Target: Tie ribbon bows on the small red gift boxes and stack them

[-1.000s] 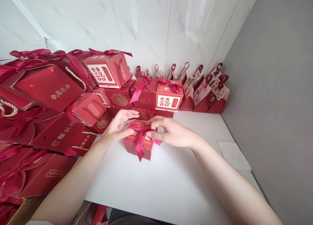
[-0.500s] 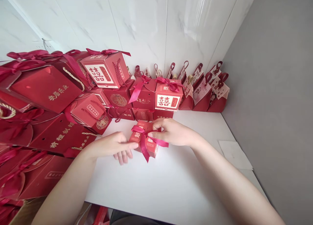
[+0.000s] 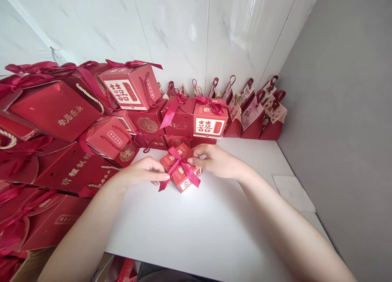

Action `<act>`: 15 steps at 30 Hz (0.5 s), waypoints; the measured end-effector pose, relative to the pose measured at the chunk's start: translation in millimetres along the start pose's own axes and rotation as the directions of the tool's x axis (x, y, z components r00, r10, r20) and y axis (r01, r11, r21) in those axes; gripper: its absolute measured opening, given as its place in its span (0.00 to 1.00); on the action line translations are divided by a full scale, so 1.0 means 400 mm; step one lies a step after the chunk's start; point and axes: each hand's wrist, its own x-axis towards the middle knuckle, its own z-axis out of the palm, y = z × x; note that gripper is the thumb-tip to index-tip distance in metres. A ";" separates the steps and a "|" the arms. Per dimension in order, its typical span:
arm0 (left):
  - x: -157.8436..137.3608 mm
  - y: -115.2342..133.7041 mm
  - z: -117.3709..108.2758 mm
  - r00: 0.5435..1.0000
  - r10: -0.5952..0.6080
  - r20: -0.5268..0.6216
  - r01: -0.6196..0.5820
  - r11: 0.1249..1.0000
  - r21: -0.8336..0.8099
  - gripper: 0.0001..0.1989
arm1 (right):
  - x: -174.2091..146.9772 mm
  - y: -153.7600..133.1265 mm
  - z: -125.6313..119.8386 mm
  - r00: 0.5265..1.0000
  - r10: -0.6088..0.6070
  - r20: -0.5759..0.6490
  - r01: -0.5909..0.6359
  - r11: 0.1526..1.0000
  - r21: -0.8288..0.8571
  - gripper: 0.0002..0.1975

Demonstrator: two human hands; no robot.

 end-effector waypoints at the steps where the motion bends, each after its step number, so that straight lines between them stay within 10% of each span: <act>1: -0.001 -0.002 -0.005 1.000 0.005 0.019 -0.005 1.000 -0.008 0.14 | 0.001 0.004 -0.002 1.000 0.015 -0.004 -0.015 1.000 0.005 0.16; 15: 0.008 -0.024 -0.033 0.994 0.091 0.053 -0.089 0.995 -0.039 0.13 | 0.023 0.061 -0.028 0.997 0.031 0.069 -0.041 0.987 0.153 0.21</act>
